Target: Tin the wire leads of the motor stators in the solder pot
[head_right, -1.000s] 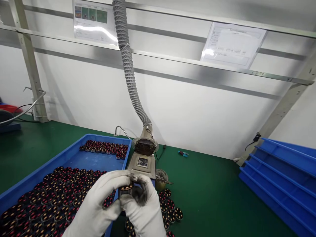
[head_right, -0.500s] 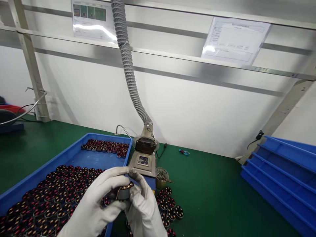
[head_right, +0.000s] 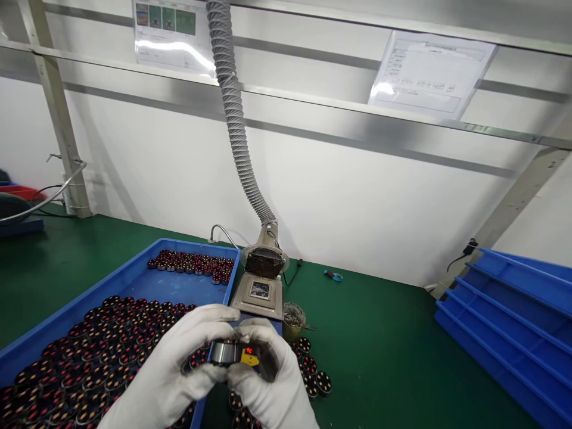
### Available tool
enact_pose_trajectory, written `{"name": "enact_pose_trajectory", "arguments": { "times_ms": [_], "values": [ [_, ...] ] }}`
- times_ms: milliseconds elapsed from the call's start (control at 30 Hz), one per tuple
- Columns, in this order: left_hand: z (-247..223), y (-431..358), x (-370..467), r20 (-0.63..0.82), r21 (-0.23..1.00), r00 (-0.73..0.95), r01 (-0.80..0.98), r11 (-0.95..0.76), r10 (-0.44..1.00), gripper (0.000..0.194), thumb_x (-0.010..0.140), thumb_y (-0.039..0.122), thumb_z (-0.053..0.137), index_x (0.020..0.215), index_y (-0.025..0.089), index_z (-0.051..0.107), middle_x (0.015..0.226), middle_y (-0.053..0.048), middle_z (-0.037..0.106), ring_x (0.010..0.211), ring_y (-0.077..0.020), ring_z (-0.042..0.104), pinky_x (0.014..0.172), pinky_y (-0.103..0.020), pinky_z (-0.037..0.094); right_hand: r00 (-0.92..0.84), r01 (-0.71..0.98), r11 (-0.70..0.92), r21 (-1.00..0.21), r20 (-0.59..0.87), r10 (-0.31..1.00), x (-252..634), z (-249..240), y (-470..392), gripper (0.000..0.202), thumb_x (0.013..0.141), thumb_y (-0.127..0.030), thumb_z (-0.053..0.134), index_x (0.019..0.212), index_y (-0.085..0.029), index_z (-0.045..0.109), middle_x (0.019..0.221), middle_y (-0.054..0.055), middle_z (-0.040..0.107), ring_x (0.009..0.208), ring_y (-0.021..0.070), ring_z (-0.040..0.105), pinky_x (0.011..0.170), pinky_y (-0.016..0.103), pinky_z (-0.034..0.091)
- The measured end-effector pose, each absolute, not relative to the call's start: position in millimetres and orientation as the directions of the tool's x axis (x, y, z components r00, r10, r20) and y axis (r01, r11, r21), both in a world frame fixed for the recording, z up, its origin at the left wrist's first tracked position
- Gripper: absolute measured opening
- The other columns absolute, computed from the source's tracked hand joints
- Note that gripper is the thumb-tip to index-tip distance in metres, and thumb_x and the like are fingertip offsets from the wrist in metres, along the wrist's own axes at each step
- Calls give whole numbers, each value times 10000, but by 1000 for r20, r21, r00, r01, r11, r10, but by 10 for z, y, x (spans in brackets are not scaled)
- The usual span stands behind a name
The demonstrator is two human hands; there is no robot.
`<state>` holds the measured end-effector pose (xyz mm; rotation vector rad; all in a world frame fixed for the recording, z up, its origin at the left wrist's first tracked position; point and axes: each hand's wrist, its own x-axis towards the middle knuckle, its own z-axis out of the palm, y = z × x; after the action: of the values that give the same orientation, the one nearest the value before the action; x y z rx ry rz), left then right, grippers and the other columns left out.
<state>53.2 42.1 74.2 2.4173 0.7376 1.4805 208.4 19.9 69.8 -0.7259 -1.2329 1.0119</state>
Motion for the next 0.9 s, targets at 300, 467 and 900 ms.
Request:
{"name": "enact_pose_trajectory", "arguments": {
  "times_ms": [300,467,900],
  "values": [
    [802,418,571,846,133,441,372,-918,301,206,933,350,421,959,184,540,968,-70,679,962,-191,599,827,-326,472,179,-449,444,-776,409,895,2135,694,205,169,614,-416,766,666,-268,704,673,17,638,673,180,596,644,315,506],
    [797,406,563,875,89,398,429,-899,277,213,930,358,422,957,182,541,941,-71,685,932,-204,607,787,-345,487,181,-313,396,-863,355,917,2138,735,177,175,614,-358,779,728,-240,717,721,31,685,704,187,627,672,304,509],
    [816,377,563,889,-10,383,562,-827,250,136,877,196,463,955,135,557,942,-82,694,938,-222,599,800,-375,456,614,225,412,-883,457,643,2020,756,-36,205,631,-372,766,794,-270,693,863,41,676,808,199,612,755,293,477]
  ]
}}
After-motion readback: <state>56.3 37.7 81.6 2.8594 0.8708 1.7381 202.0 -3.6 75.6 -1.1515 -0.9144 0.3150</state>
